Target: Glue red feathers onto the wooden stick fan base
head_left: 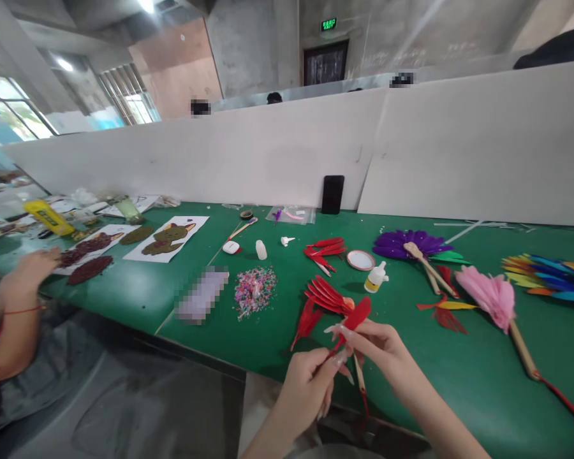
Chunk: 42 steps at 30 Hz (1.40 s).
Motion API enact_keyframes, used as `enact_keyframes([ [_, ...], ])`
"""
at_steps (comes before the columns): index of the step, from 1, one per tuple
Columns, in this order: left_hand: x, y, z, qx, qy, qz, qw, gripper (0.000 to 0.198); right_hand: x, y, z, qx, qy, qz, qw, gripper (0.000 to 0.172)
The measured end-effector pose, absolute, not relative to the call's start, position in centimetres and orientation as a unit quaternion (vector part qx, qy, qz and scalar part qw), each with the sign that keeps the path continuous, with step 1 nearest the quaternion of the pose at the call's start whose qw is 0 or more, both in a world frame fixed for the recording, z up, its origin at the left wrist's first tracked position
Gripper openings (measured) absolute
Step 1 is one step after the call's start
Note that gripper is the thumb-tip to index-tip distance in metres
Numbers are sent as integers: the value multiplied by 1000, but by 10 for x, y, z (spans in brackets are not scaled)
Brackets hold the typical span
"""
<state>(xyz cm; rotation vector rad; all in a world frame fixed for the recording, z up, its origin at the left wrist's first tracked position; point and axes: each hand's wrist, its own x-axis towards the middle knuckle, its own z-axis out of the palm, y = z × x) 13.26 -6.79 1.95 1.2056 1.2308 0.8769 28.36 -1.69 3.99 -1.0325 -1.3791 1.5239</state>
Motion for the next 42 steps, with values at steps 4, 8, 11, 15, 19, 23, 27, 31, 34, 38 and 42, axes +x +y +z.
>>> enact_keyframes([
  [4,128,-84,29,506,540,378,557,48,285,-18,46,-402,-523,610,440,26],
  [8,124,-101,42,516,562,405,503,52,289,-21,56,-392,-495,571,524,29],
  [11,127,-112,50,500,570,434,486,53,294,-35,62,-425,-474,503,584,29],
  [15,139,-122,57,517,532,416,526,56,298,-74,72,-400,-569,478,537,20],
  [19,156,-138,62,544,498,395,547,59,302,-111,85,-409,-591,461,521,17],
  [23,167,-166,66,563,480,368,564,58,312,-134,92,-406,-574,467,536,19],
  [27,168,-197,65,583,458,351,572,54,335,-149,92,-412,-499,458,610,20],
  [31,162,-214,63,539,444,356,621,57,365,-157,85,-446,-373,376,721,23],
  [34,163,-213,58,517,441,370,633,57,363,-163,76,-464,-398,366,701,28],
  [38,176,-198,43,584,462,321,585,50,329,-167,62,-384,-521,562,515,41],
  [42,170,-175,32,655,461,300,519,39,320,-151,56,-387,-536,543,517,41],
])
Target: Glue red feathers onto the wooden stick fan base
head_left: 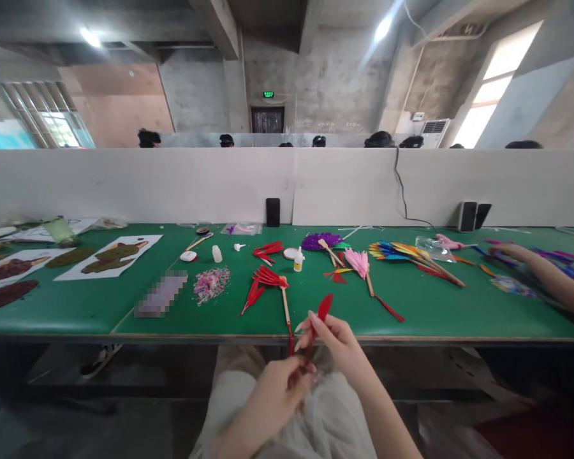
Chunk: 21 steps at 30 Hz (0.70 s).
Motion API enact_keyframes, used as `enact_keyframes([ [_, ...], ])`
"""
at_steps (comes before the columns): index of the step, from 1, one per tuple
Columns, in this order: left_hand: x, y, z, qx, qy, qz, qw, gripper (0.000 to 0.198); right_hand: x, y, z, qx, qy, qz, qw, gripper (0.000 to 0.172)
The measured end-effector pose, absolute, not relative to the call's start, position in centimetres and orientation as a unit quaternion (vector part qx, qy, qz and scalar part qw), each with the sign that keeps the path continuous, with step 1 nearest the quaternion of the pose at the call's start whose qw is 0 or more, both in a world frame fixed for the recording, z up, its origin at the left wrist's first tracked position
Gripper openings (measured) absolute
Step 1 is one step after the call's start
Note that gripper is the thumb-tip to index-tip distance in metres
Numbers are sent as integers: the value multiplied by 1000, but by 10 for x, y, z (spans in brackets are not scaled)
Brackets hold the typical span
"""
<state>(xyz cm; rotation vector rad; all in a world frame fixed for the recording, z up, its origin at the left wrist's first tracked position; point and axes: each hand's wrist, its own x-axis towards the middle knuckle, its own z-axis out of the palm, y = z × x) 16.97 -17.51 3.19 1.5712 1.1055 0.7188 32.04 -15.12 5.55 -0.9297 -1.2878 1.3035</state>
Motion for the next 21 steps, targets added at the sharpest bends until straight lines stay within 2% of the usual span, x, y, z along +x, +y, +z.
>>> enact_keyframes([
  [3,151,-152,34,618,483,339,520,43,328,-136,51,-426,-588,540,426,42],
  [6,143,-128,40,651,457,393,461,38,323,-127,44,-422,-650,543,324,43],
  [8,145,-114,41,677,448,406,420,32,314,-123,40,-405,-675,539,300,43],
  [11,148,-96,36,652,482,445,380,38,306,-115,32,-409,-681,523,307,45],
  [13,142,-83,31,578,518,501,384,37,306,-108,23,-439,-701,455,331,43],
  [15,130,-71,26,481,536,566,402,36,307,-100,9,-477,-745,306,353,41],
  [16,123,-65,24,438,532,602,403,36,307,-96,0,-483,-770,223,352,47],
  [19,104,-56,20,389,535,644,385,39,300,-89,-25,-487,-824,63,283,53],
  [21,96,-56,18,373,537,660,370,40,295,-87,-35,-538,-803,15,255,42],
])
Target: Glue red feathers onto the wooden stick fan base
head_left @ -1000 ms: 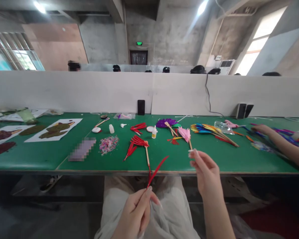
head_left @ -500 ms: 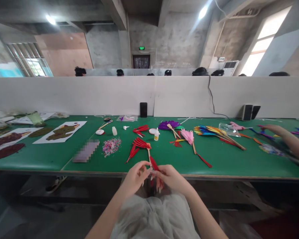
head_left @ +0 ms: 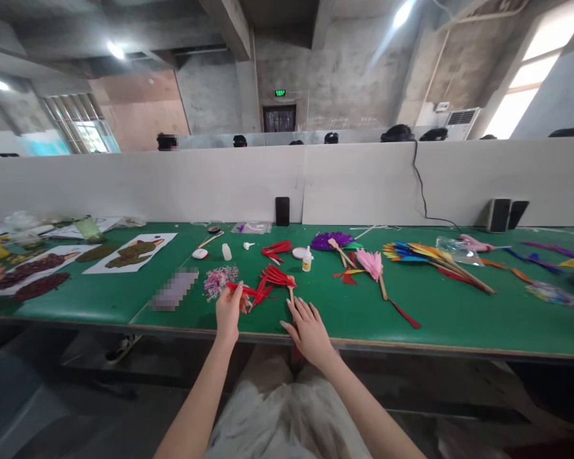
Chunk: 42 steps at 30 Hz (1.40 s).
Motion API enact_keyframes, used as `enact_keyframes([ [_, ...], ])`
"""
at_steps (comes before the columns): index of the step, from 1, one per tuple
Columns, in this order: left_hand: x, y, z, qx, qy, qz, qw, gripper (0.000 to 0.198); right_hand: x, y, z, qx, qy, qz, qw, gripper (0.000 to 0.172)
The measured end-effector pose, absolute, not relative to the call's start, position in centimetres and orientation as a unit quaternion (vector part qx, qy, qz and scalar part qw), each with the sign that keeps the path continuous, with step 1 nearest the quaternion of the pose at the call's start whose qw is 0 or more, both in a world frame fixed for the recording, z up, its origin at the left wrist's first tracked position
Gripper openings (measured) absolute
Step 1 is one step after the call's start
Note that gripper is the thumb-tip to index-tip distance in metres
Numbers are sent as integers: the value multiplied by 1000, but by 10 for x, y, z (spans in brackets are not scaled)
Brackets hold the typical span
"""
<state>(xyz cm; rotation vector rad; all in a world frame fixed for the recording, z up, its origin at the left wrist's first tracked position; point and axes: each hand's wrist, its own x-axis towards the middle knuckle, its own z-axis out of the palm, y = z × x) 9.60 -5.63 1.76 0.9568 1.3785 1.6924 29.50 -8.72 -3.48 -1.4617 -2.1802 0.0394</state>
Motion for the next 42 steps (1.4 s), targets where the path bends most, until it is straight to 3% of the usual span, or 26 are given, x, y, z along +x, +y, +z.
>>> enact_keyframes([
  [2,93,-62,14,365,540,672,351,37,292,-86,-37,-584,-772,3,249,29],
  [8,98,-91,0,372,543,667,350,31,288,-63,-22,-688,-693,12,216,20],
  [12,93,-101,-6,377,541,659,361,30,287,-46,-21,-710,-673,51,204,5],
  [20,74,-106,-18,373,558,660,337,28,319,-39,-11,-677,-648,161,309,10],
  [27,82,-109,-20,375,553,657,348,30,322,-34,5,-547,-619,363,432,49],
  [30,84,-109,-17,372,546,661,356,30,321,-42,6,-524,-594,404,457,55],
  [35,85,-111,-12,362,534,668,371,27,329,-49,1,-528,-563,406,489,52],
  [42,93,-115,-8,372,522,666,381,28,340,-62,-3,-582,-535,274,547,41],
])
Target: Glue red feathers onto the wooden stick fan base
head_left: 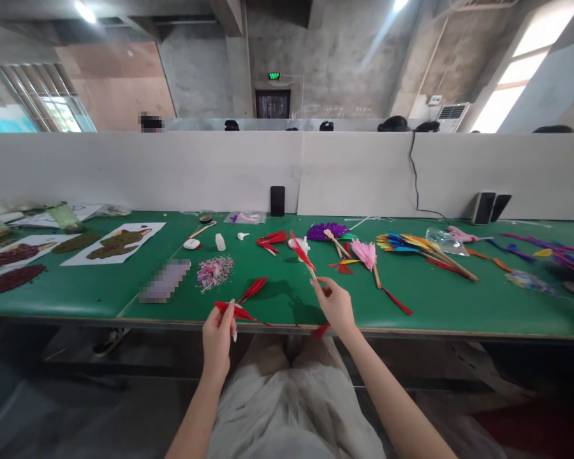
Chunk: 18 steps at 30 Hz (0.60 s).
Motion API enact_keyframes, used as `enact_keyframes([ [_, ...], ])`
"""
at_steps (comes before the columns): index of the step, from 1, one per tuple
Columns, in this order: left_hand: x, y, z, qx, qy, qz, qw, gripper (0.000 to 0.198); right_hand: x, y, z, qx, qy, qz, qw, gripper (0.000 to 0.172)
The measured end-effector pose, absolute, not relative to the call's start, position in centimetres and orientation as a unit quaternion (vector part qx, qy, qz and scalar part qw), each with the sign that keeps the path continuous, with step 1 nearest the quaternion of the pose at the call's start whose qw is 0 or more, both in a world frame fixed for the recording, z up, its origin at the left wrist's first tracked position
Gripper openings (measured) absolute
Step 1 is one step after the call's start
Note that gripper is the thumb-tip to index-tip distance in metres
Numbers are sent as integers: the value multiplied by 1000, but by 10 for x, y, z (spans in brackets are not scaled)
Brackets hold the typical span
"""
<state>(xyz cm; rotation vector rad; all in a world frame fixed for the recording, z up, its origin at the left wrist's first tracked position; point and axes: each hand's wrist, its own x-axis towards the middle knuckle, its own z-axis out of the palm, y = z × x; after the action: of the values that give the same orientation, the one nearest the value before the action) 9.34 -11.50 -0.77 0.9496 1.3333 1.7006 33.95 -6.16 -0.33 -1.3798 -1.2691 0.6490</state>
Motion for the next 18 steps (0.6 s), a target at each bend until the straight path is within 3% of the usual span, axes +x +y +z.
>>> enact_keyframes([
  [4,108,-117,2,376,486,676,406,27,338,-77,-14,-575,-523,271,569,41],
  [10,133,-112,28,353,431,678,480,27,323,-106,-21,-517,-508,417,548,51],
  [15,140,-99,54,355,421,704,448,24,315,-122,-12,-461,-460,507,565,60],
  [18,144,-86,67,370,430,711,415,23,312,-126,-7,-400,-421,551,599,57],
])
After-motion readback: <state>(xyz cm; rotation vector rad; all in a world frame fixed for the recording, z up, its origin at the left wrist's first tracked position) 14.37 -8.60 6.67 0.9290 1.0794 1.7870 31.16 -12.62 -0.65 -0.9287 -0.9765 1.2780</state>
